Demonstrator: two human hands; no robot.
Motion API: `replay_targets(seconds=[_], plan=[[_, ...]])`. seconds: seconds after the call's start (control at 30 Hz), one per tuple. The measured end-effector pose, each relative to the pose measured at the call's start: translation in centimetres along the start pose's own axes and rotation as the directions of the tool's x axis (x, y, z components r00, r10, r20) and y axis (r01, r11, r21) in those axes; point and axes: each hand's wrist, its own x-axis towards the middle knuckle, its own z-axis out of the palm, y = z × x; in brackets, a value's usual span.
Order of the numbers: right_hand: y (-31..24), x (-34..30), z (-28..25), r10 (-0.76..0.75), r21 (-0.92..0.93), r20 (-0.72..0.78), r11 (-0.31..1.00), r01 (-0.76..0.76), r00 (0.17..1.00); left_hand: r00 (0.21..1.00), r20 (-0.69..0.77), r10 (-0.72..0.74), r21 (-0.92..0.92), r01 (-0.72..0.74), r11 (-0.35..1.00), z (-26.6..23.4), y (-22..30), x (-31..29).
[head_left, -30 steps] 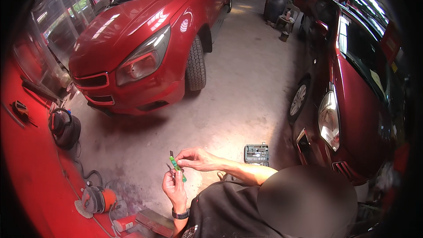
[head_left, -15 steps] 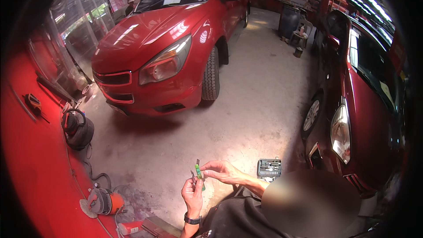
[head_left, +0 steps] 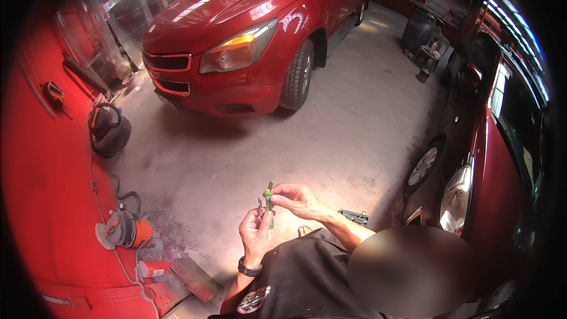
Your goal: The person holds a small metal tool and a green marker, then sits on the floor and repeatedly rubs the marker on the tool. The person also briefly touches their face and adjusts their glasses.
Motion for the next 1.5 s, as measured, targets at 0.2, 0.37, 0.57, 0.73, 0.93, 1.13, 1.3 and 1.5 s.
replay_targets(seconds=[0.2, 0.37, 0.57, 0.73, 0.93, 1.13, 1.3, 1.5], plan=[[3.0, -0.1, -0.7, -0.060, 0.042, 0.008, 0.997, 0.059, 0.998, 0.998, 0.056, 0.025, -0.001, -0.025, 1.000, -0.4, -3.1, 0.5], [4.1, -0.6, -1.4, -0.067, 0.063, -0.027, 0.996, 0.068, 0.997, 0.994, 0.106, 0.024, 0.018, -0.026, 0.999, -0.6, -4.6, 1.2], [5.9, -0.4, -1.5, -0.082, 0.098, -0.061, 0.991, 0.088, 0.995, 0.994, 0.111, -0.022, 0.046, 0.017, 0.999, -1.2, -5.2, 1.4], [5.7, -0.1, -1.5, -0.075, 0.139, -0.044, 0.987, 0.081, 0.996, 0.995, 0.100, -0.018, 0.041, 0.014, 0.999, -1.1, -4.8, 1.6], [5.7, 0.5, -1.4, -0.055, 0.115, -0.010, 0.992, 0.056, 0.998, 0.999, 0.044, -0.005, 0.050, 0.003, 0.999, -1.0, -4.7, 1.3], [4.3, 0.6, -1.8, -0.080, 0.211, -0.243, 0.968, 0.133, 0.967, 0.993, 0.024, -0.113, -0.004, 0.113, 0.994, -1.4, -2.5, 1.8], [5.4, -0.3, -3.0, -0.035, 0.196, -0.267, 0.976, 0.090, 0.963, 0.998, 0.030, -0.054, 0.057, 0.053, 0.997, -0.9, -2.2, 1.6], [6.4, -0.2, 0.0, -0.027, 0.299, -0.357, 0.944, 0.142, 0.934, 0.997, 0.062, -0.040, 0.040, 0.038, 0.998, -0.3, -5.0, 0.9]])
